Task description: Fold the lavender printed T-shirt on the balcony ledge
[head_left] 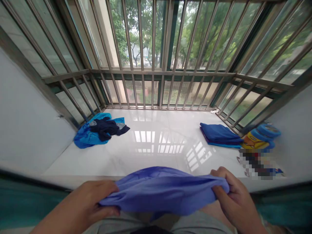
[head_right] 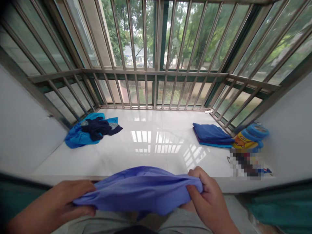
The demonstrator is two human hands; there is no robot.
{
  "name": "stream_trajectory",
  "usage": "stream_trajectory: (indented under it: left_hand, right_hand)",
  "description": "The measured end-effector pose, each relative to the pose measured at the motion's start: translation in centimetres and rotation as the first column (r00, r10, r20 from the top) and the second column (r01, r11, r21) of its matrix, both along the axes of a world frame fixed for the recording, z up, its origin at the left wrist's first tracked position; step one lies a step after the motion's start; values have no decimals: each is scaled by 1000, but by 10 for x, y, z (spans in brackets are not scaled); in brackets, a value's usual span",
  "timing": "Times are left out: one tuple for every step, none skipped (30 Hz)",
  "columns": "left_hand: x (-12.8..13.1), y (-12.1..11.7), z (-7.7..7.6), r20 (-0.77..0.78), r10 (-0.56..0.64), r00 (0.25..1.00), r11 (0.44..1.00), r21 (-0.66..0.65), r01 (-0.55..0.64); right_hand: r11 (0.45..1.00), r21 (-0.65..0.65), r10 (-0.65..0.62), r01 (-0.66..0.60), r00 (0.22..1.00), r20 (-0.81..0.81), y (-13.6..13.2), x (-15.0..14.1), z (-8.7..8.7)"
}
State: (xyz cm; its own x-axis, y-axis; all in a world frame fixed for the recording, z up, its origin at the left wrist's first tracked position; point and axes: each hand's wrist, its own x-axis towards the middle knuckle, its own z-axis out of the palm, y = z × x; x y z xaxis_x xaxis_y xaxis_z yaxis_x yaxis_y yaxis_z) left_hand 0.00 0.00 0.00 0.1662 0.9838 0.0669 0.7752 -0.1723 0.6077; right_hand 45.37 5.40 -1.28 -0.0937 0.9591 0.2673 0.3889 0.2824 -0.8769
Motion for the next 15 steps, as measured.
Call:
stream_trajectory:
  left_hand:
    - [-2, 4, -7, -32, -44, 999, 998, -51, 42]
    - [-5, 10, -13, -70, -74, 995, 994, -84, 68]
    - [-9, 17, -19, -102, -72, 992, 994, -83, 64]
    - [-14, 24, -24, -116, -15, 993, 999, -35, 11]
    - [-18, 31, -28, -109, 55, 993, 998, 20, -53]
    - [-22, 38, -31, -87, 120, 989, 991, 60, -115]
    - [-24, 44, -34, -52, 180, 982, 981, 83, -175]
    - [-25, 49, -35, -11, 232, 973, 969, 94, -230]
    - [-24, 54, -36, 35, 274, 961, 956, 97, -277]
    - [-23, 57, -36, 86, 299, 950, 947, 92, -307]
    - [-21, 59, -34, 144, 314, 938, 941, 85, -328]
    - [-19, 60, -32, 206, 317, 926, 939, 72, -337]
    - [-18, 58, -28, 263, 309, 914, 941, 52, -333]
    - [-18, 55, -24, 308, 292, 905, 949, 27, -315]
    - [-19, 49, -20, 338, 278, 899, 954, 14, -300]
  right_hand:
    - [1000, 12, -12, 11, 999, 51, 0, 5, -1]
    - [1000, 24, -16, 13, 993, 118, 1, 11, -2]
    - [999, 34, -14, 8, 982, 189, 3, 17, -3]
    - [999, 45, -11, 0, 967, 254, 7, 22, -5]
    - [998, 59, -12, -6, 951, 309, 11, 28, -6]
    - [997, 78, -23, -5, 936, 352, 15, 32, -7]
    - [995, 97, -41, 4, 922, 385, 20, 36, -8]
    - [994, 111, -63, 19, 910, 409, 25, 38, -7]
    - [993, 115, -78, 31, 900, 429, 29, 39, -5]
    - [994, 107, -76, 31, 891, 447, 33, 39, -2]
    - [996, 86, -58, 20, 884, 463, 38, 38, 3]
    - [998, 55, -27, 0, 877, 480, 41, 36, 7]
    - [999, 17, 17, -30, 868, 496, 44, 35, 12]
    - [998, -20, 68, -66, 856, 512, 46, 35, 16]
    - [993, -56, 121, -108, 843, 525, 46, 36, 19]
